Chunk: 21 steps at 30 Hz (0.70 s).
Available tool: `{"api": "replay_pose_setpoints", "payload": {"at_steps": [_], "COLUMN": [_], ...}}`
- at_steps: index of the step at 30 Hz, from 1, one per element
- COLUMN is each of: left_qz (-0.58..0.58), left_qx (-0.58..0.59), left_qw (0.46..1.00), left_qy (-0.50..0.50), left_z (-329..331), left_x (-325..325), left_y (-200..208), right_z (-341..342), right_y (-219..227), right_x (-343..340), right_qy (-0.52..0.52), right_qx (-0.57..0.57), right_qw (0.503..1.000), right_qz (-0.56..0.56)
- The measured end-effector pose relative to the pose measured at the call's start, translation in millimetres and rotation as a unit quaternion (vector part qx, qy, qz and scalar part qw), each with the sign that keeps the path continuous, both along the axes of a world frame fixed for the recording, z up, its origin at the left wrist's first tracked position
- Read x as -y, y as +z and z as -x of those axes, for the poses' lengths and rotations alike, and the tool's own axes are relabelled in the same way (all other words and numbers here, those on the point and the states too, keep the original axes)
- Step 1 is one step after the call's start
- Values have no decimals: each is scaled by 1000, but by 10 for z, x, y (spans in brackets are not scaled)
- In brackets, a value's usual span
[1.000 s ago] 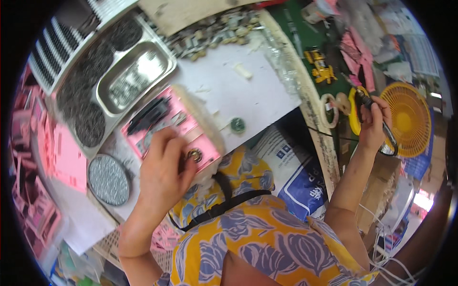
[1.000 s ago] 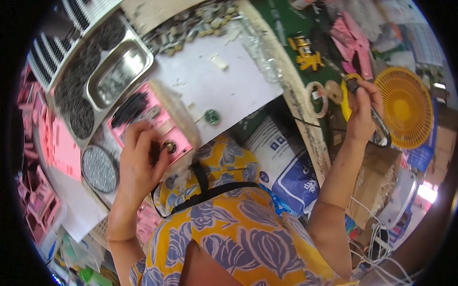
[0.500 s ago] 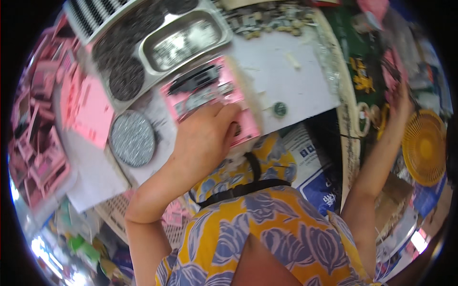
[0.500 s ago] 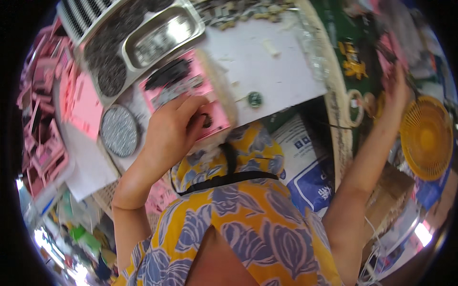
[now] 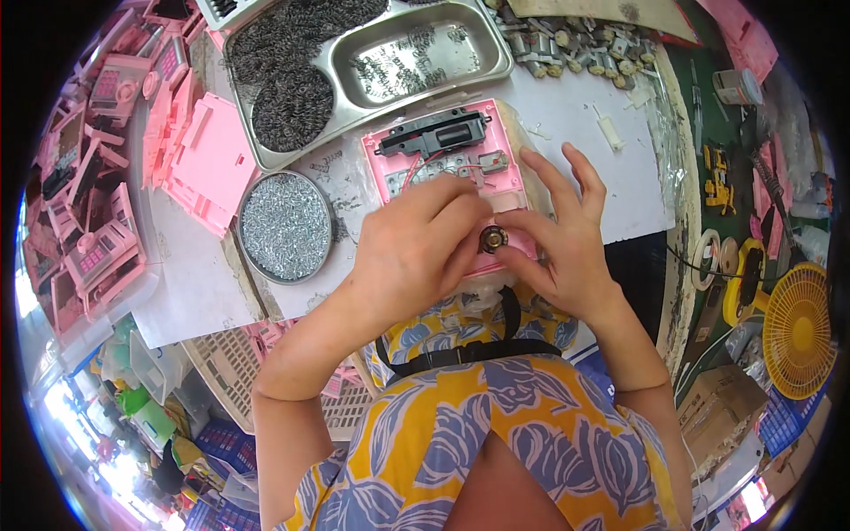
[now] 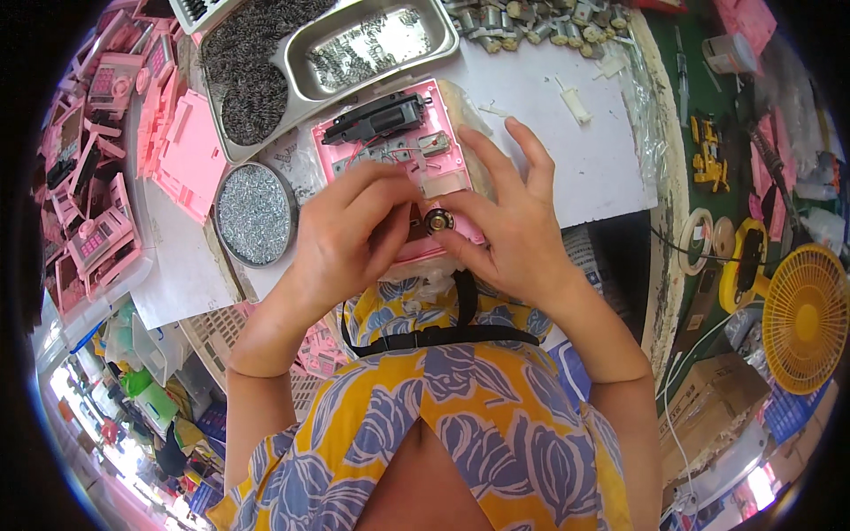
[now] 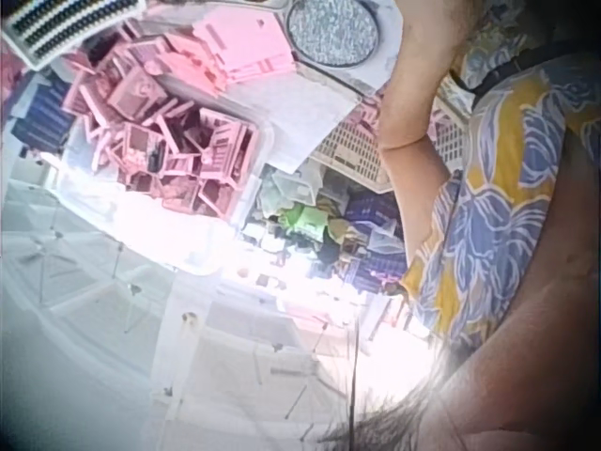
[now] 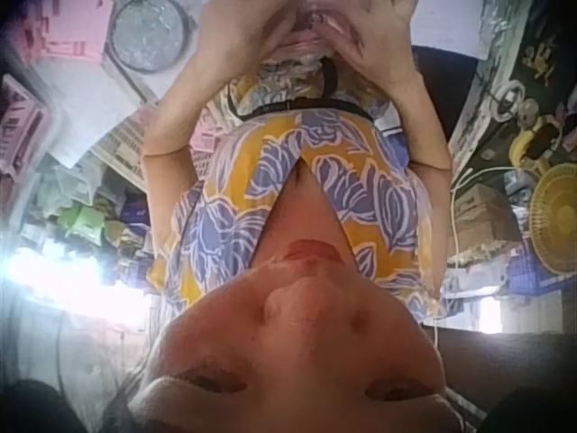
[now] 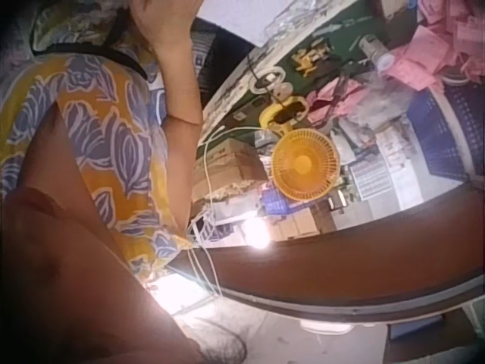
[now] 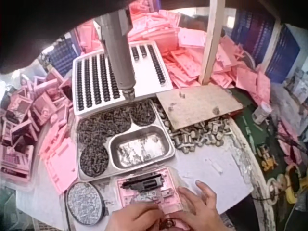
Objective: Assembling internal electronic components and soldering wires inside a pink plastic toy casing.
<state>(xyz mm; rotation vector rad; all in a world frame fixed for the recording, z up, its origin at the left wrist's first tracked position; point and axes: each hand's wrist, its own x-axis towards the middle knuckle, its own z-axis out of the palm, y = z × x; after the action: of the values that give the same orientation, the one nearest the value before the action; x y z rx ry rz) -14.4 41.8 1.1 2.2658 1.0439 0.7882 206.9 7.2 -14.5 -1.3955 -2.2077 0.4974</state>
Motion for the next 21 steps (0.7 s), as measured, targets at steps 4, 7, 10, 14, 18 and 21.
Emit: {"api": "replay_pose_setpoints", "payload": {"at_steps": [4,7,10,14,18,21], "left_qz": [-132,-170,-161,-112,-97,-120], "left_qx": [-83,-136,-144,-111,-85,-85], "left_qw": [988,976,976,987,987,977], "left_qy": [3,-22,-19,-34,-92,-151], "left_z": [-131,-101,7,142,212,194], "left_x": [-284,-463,-508,-509,-510,-539], "left_y": [0,-119,-77,-36,5,4], "right_z": [22,-134,-70,93,194,227], "right_y": [77,48,40,9,154,212], "right_x": [-25,-265,-455,-617,-694,-716], "right_qy": [-1,-19,-49,-61,-39,-31], "right_qx": [-12,-92,-124,-76,48,104], "right_qw": [1000,995,991,994,996,993], "right_qz": [10,-20,21,47,58,48]}}
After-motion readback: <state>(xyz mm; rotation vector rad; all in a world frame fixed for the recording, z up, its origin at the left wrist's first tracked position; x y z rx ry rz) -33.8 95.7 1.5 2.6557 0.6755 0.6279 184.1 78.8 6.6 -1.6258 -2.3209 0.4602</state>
